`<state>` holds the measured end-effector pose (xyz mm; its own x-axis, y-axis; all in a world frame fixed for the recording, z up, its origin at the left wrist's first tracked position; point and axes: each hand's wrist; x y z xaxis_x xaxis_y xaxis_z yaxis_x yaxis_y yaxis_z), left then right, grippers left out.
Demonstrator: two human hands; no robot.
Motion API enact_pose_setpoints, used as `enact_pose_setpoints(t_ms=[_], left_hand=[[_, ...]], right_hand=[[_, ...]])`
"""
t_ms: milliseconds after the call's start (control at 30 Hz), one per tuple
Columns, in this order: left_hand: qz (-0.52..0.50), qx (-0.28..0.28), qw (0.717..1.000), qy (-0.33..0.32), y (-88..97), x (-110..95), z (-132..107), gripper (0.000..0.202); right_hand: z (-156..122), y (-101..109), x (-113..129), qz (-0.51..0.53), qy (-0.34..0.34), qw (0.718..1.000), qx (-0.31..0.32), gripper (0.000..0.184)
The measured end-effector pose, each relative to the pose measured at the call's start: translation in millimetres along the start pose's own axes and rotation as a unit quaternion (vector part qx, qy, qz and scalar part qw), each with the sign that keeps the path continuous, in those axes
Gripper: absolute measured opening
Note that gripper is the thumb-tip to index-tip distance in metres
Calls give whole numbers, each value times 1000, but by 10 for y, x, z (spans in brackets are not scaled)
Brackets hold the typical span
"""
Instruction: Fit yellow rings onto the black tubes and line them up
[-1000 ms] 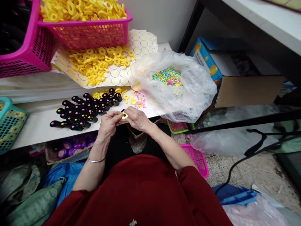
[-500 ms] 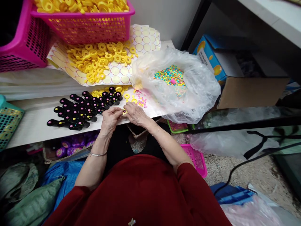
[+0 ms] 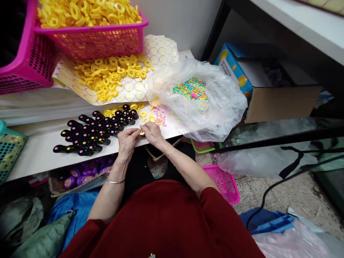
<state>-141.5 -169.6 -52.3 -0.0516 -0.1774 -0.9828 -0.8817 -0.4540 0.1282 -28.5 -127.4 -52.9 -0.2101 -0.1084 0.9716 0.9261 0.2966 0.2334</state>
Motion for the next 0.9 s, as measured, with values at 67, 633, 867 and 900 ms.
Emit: enact_pose_setpoints(t_ms=[67,633,867,900], left_hand=[[-13,-1,1000,4,-20,-14,-23,20],[-15,25,999,37,-32,136,112,29],[-98,-10,995,30,12,176,-32,43],[-102,3,994,25,28,202,-57,40]], right_hand=[[8,-33,9,13,-25,1000,-11,29],[-104,-141,31,126,-159,979,-35,31],[-163,-164,15,118,-124,982,-75,36],[-167,-170,-1,119,-124,982,-85,36]])
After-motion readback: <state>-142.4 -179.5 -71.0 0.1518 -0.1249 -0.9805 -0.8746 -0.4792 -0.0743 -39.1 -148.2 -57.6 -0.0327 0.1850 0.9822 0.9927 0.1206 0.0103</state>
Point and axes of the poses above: each hand's wrist, its own z-axis towards the middle knuckle, its own y-axis out of the back of the hand, x = y × z, and after that the axes turned 3 degrees about z, right-handed
